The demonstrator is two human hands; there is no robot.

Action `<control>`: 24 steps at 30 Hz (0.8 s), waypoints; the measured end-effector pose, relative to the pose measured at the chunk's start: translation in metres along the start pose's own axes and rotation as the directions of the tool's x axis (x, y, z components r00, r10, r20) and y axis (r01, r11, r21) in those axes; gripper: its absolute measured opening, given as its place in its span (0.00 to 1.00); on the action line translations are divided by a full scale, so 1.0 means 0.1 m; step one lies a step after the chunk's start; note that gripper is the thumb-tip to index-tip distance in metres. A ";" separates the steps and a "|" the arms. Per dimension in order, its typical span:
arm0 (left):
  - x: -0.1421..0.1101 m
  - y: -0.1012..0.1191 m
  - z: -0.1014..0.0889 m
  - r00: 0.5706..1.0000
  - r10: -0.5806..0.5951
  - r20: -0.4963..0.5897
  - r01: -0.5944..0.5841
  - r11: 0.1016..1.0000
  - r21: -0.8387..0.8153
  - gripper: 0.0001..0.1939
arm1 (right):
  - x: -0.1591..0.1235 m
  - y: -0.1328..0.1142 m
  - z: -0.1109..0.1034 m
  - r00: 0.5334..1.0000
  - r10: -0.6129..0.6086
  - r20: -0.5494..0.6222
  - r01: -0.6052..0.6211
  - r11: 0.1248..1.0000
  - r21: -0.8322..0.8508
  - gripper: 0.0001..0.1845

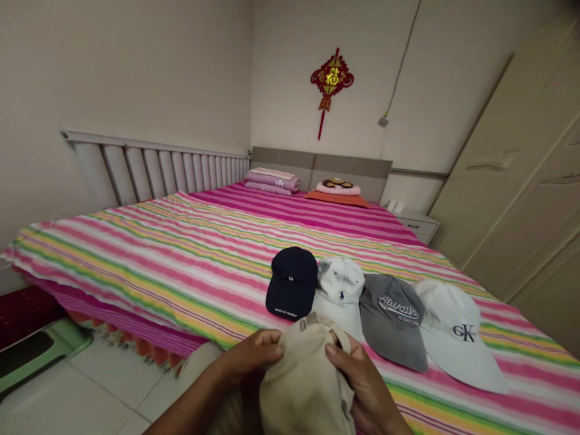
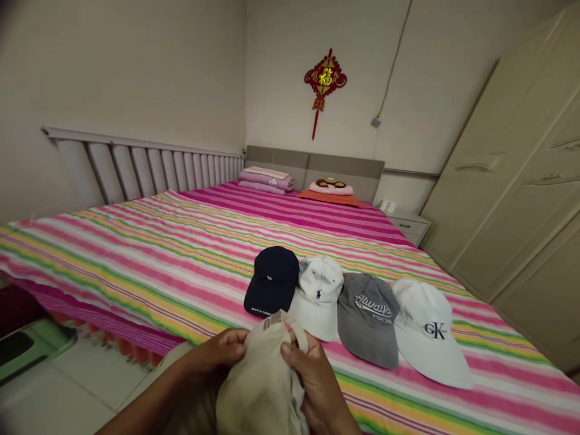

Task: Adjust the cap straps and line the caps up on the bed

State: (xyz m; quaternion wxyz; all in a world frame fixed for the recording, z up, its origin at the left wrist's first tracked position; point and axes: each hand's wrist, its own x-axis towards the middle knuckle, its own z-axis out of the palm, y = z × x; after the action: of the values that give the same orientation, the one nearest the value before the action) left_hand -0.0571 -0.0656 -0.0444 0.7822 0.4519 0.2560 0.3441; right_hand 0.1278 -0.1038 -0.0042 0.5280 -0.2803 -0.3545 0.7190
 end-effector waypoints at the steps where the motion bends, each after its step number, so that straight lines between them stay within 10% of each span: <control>1: -0.04 -0.02 -0.06 1.000 -0.027 0.009 0.027 0.999 0.020 0.14 | 0.04 0.00 -0.01 0.999 -0.025 -0.024 0.025 0.999 0.021 0.13; 8: -0.21 0.19 -0.38 0.925 0.157 -0.347 -0.179 0.983 -0.032 0.10 | 0.40 0.18 -0.31 0.970 0.110 -0.218 -0.088 0.990 0.108 0.22; 17: -0.09 1.41 -1.17 0.560 0.524 -0.642 -0.586 0.798 0.140 0.14 | 0.73 0.52 -0.53 0.880 0.275 -0.386 -0.228 0.960 0.165 0.18; 24: 0.18 1.58 -1.73 0.526 0.366 -0.768 -0.250 0.929 0.271 0.10 | 1.00 0.72 -0.42 0.832 0.256 -0.492 -0.122 0.950 0.287 0.12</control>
State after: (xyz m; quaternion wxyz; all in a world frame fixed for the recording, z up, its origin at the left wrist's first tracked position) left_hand -0.2172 0.0959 0.0137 0.4757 0.3325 0.5199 0.6268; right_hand 0.0912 -0.0131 -0.0901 0.5604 -0.4323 -0.0765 0.7023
